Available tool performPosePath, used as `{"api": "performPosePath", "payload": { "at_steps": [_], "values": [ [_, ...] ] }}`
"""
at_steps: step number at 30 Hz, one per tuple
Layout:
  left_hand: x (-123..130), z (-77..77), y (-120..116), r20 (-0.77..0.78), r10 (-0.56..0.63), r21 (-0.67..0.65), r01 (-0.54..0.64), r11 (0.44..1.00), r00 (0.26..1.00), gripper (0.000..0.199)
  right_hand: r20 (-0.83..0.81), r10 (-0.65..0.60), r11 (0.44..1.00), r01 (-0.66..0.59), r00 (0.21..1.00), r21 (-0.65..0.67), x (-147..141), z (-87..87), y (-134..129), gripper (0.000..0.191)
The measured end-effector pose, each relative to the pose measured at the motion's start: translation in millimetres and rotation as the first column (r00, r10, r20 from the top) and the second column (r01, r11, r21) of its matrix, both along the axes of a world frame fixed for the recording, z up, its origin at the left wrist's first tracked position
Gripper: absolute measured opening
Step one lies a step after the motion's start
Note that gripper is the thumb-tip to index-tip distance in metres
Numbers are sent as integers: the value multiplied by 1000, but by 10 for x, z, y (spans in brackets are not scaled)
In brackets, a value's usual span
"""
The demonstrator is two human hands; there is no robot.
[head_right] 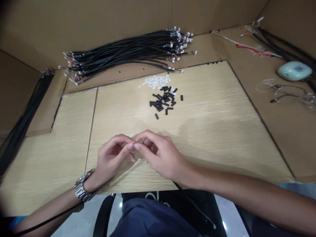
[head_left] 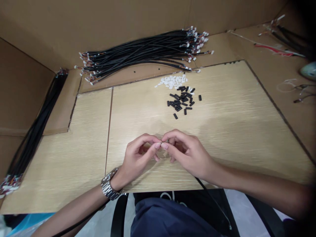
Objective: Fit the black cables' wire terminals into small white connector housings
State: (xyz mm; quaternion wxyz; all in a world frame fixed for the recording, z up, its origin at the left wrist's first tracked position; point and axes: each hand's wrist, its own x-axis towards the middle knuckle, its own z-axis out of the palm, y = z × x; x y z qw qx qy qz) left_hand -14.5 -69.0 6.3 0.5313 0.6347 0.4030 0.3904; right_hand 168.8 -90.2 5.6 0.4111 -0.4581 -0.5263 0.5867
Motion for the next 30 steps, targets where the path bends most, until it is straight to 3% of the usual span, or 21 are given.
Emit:
{"api": "performPosePath", "payload": {
  "at_steps": [11, 23, 30],
  "values": [
    [6, -4, 13, 55, -48, -82, 52, 995, 997, 18, -151, -24, 995, 10, 988, -97, 12, 17, 4, 13],
    [-6, -52, 21, 22, -70, -128, 72, 989, 997, 16, -2, 10, 1000, -11, 1000, -14, 51, 48, 45, 12],
    [-9, -61, 12, 42, -47, -148, 53, 988, 998, 24, 224, 48, 988, -80, 973, 133, 110, 84, 113, 12]
  ]
}}
